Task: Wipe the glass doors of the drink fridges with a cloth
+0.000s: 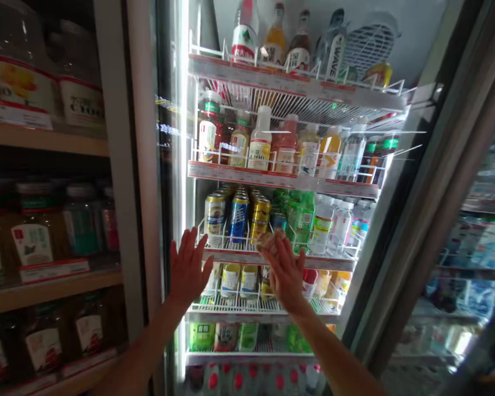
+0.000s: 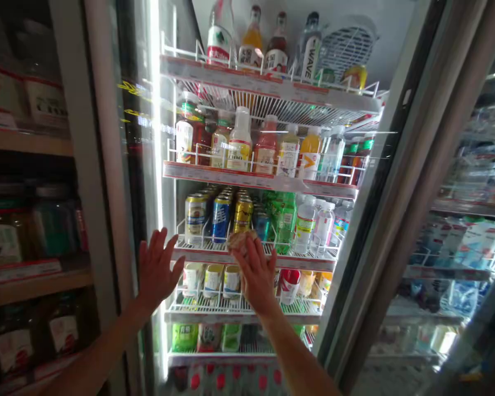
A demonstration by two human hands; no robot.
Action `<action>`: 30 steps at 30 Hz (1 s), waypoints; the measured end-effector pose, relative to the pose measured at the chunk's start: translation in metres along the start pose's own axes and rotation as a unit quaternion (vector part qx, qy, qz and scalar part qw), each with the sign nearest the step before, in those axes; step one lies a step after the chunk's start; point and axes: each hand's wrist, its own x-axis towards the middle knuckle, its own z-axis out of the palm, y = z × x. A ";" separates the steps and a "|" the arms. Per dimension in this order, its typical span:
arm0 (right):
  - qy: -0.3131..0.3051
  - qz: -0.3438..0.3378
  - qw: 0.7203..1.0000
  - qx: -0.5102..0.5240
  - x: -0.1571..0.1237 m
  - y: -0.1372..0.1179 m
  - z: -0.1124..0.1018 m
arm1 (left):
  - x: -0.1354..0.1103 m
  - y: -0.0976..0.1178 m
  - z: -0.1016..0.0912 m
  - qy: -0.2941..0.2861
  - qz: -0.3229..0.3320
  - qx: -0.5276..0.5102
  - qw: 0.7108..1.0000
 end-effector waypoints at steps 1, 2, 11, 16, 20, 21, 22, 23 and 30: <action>0.019 0.021 1.000 -0.008 0.009 0.005 -0.002 | -0.005 -0.004 -0.003 -0.003 -0.014 0.009 1.000; 0.029 0.029 0.999 -0.012 0.014 0.007 -0.002 | -0.010 -0.008 -0.007 -0.008 -0.030 0.015 0.999; -0.088 -0.205 0.974 0.043 0.005 -0.025 0.008 | -0.031 -0.029 -0.029 -0.045 -0.057 0.067 0.995; -0.034 -0.129 0.991 0.025 0.049 -0.033 0.018 | -0.039 -0.040 -0.041 -0.051 -0.063 0.100 0.992; -0.075 -0.248 0.964 0.051 0.052 -0.053 0.025 | -0.044 -0.048 -0.049 -0.072 -0.069 0.119 0.988; -0.073 -0.261 0.961 0.055 0.059 -0.057 0.027 | -0.044 -0.049 -0.050 -0.071 -0.071 0.123 0.987; -0.064 -0.256 0.963 0.057 0.069 -0.061 0.029 | -0.043 -0.051 -0.051 -0.068 -0.073 0.126 0.987; -0.051 -0.235 0.969 0.057 0.081 -0.064 0.031 | -0.041 -0.052 -0.053 -0.064 -0.073 0.127 0.987; -0.058 -0.218 0.971 0.082 0.104 -0.091 0.035 | -0.035 -0.056 -0.060 -0.027 -0.077 0.127 0.989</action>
